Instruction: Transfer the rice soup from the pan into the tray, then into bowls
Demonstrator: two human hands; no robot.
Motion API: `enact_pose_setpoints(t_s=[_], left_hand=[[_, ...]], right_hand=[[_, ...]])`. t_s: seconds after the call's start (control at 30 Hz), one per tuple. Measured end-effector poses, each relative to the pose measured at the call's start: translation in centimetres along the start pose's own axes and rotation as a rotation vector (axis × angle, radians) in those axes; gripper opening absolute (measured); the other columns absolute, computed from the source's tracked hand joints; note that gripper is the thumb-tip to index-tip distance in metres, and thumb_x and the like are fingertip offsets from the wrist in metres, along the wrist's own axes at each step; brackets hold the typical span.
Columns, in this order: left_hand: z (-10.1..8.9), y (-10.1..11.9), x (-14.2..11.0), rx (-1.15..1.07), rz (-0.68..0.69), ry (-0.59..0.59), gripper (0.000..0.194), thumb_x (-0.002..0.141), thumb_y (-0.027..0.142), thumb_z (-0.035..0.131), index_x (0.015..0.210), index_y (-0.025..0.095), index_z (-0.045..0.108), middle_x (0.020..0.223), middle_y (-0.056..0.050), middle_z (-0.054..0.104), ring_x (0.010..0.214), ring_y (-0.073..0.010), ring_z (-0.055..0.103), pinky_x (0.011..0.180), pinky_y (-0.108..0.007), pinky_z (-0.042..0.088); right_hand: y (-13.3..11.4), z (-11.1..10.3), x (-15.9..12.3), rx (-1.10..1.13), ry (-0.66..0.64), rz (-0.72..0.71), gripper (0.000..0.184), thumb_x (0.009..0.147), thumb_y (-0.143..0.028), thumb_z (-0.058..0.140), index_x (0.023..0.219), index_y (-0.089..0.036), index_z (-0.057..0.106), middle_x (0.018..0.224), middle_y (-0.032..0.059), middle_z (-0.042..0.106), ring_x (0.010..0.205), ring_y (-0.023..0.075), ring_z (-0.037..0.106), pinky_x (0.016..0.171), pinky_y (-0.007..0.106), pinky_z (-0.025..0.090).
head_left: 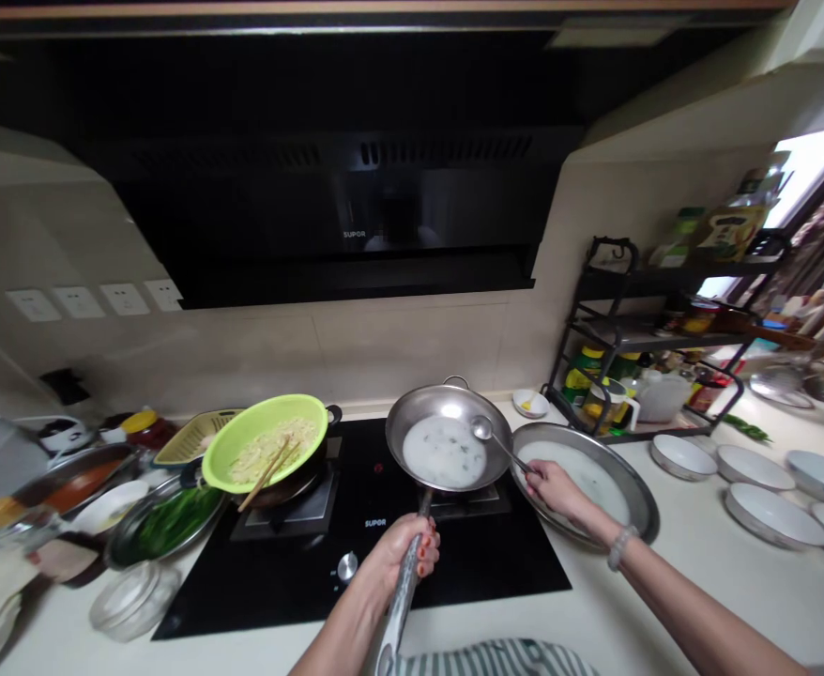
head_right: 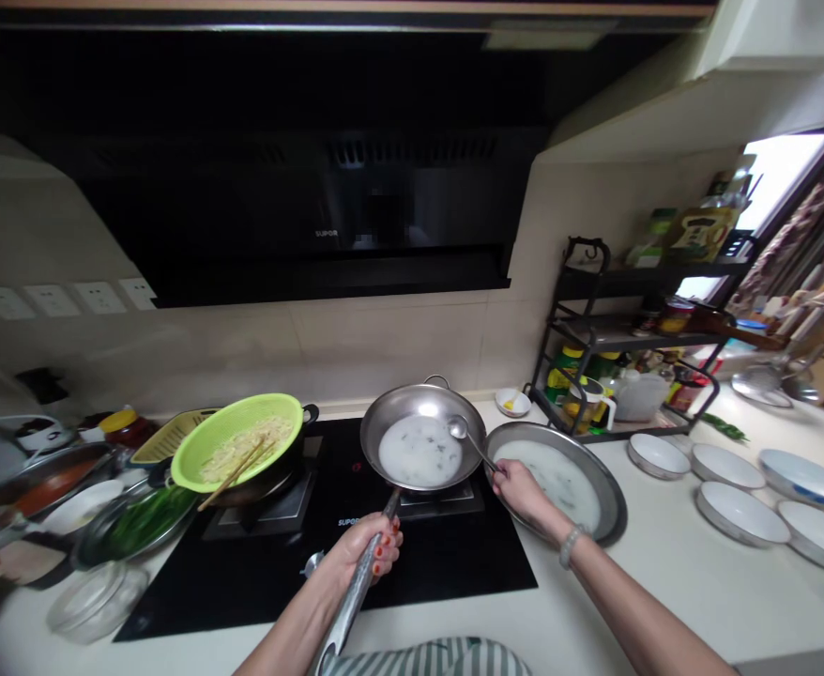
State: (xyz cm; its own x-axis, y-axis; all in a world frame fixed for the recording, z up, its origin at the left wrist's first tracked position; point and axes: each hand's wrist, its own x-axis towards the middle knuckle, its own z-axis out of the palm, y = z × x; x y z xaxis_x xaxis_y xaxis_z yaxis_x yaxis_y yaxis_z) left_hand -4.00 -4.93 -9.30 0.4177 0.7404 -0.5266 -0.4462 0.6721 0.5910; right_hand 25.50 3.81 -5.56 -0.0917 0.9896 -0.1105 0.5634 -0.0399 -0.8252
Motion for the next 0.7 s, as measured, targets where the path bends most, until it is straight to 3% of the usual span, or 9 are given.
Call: enact_pose_setpoints(t_s=[0.2,0.37,0.43,0.53,0.7], left_hand=[[0.6,0.3,-1.7,0.218,0.037,0.191,0.027,0.069,0.02,0.074,0.079,0.02,0.048,0.058,0.006,0.052,0.042,-0.0056,0.043,0.04,-0.016,0.028],[1.1,0.3,-2.8,0.445,0.023,0.285,0.038,0.069,0.012,0.073,0.1,0.02,0.052,0.063,0.004,0.06,0.043,-0.0079,0.047,0.042,-0.017,0.033],[1.3,0.8,-2.6,0.43,-0.028,0.274,0.032,0.07,0.011,0.069,0.096,0.02,0.052,0.06,0.004,0.059,0.042,-0.0078,0.045,0.041,-0.017,0.033],[1.1,1.2,-1.4,0.325,-0.071,0.204,0.022,0.067,0.012,0.067,0.084,0.018,0.055,0.052,0.004,0.054,0.039,-0.0069,0.042,0.04,-0.017,0.033],[-0.5,0.5,0.5,0.292,-0.006,0.125,0.022,0.056,0.014,0.064,0.057,0.021,0.043,0.038,0.006,0.039,0.032,-0.0081,0.037,0.034,-0.019,0.032]], right_hand=[[-1.1,-1.0,1.5,-0.25,0.057,-0.058,0.028,0.08,-0.009,0.054,0.056,-0.022,0.047,0.057,0.0014,0.058,0.059,0.0158,0.052,0.065,0.029,0.034],[-0.3,-0.8,1.7,-0.318,0.075,-0.077,0.022,0.08,-0.006,0.054,0.064,-0.021,0.055,0.06,0.0024,0.061,0.062,0.0173,0.055,0.068,0.029,0.035],[-0.1,-0.7,1.8,-0.309,0.095,-0.113,0.016,0.079,-0.006,0.055,0.077,-0.019,0.064,0.067,0.0053,0.065,0.069,0.0202,0.059,0.072,0.031,0.037],[-0.1,-0.8,2.1,-0.295,0.108,-0.183,0.029,0.08,-0.007,0.054,0.101,-0.017,0.071,0.079,0.0107,0.072,0.08,0.0251,0.065,0.078,0.032,0.04],[0.1,-1.0,2.5,-0.415,0.04,-0.258,0.044,0.084,-0.009,0.046,0.122,-0.011,0.07,0.083,0.0131,0.074,0.087,0.0286,0.069,0.079,0.033,0.044]])
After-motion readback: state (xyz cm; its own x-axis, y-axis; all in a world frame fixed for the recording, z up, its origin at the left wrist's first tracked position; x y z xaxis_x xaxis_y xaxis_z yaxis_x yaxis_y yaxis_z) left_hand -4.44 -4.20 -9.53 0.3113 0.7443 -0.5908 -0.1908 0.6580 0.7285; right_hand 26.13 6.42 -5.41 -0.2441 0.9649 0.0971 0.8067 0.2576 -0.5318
